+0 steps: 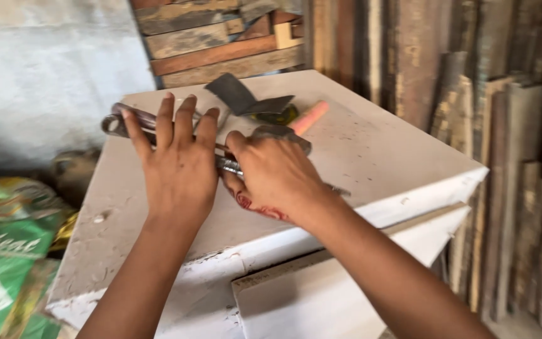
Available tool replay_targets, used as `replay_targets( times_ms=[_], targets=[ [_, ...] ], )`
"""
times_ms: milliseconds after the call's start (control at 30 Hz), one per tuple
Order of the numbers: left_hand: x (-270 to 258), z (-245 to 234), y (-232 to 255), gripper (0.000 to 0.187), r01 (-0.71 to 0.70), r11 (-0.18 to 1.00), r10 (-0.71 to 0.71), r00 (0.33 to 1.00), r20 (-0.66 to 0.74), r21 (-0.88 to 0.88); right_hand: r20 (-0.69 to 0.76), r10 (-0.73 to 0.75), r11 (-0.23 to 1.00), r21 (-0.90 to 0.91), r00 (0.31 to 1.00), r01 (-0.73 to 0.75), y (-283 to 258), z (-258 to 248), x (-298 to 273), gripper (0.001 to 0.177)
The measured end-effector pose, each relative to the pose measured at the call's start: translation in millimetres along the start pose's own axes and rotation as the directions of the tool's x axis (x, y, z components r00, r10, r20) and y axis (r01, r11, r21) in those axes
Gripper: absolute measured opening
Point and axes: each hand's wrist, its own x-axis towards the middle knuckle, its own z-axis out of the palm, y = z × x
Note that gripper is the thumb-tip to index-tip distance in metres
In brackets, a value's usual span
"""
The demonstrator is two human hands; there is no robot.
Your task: Repairing various tools and items in a workshop environment.
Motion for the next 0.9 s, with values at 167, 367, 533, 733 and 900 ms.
replay_targets(
  times_ms=[167, 367, 533, 733, 900],
  targets=[
    [-7, -15, 17, 0.042, -0.083, 0.995, 0.082, 0.996, -0.024, -0.048, 0.100, 0.268, 0.952, 0.124, 0.958, -0.279, -18, -18, -27, 0.035],
    [-11, -28, 55, 0.045, -0.117, 0.983, 0.114, 0.993, -0.029, -0.139, -0.103, 0.230, 0.963, -0.122, 0.968, -0.241, -19, -46, -61, 0.047],
    [-6, -53, 106, 0.058, -0.178, 0.954, 0.155, 0.982, -0.109, -0.240, -0.116, 0.157, 0.944, -0.275, 0.981, -0.184, -4, -83, -103, 0.048],
    [-16, -63, 201, 0.048, -0.234, 0.902, 0.214, 0.972, -0.097, -0.362, -0.067, 0.219, 0.887, -0.403, 0.974, -0.227, 15, -144, -189, 0.032],
    [-30, -91, 306, 0.038, -0.289, 0.816, 0.257, 0.957, -0.134, -0.501, -0.139, 0.141, 0.746, -0.636, 0.980, -0.198, 24, -220, -284, 0.021]
  ],
)
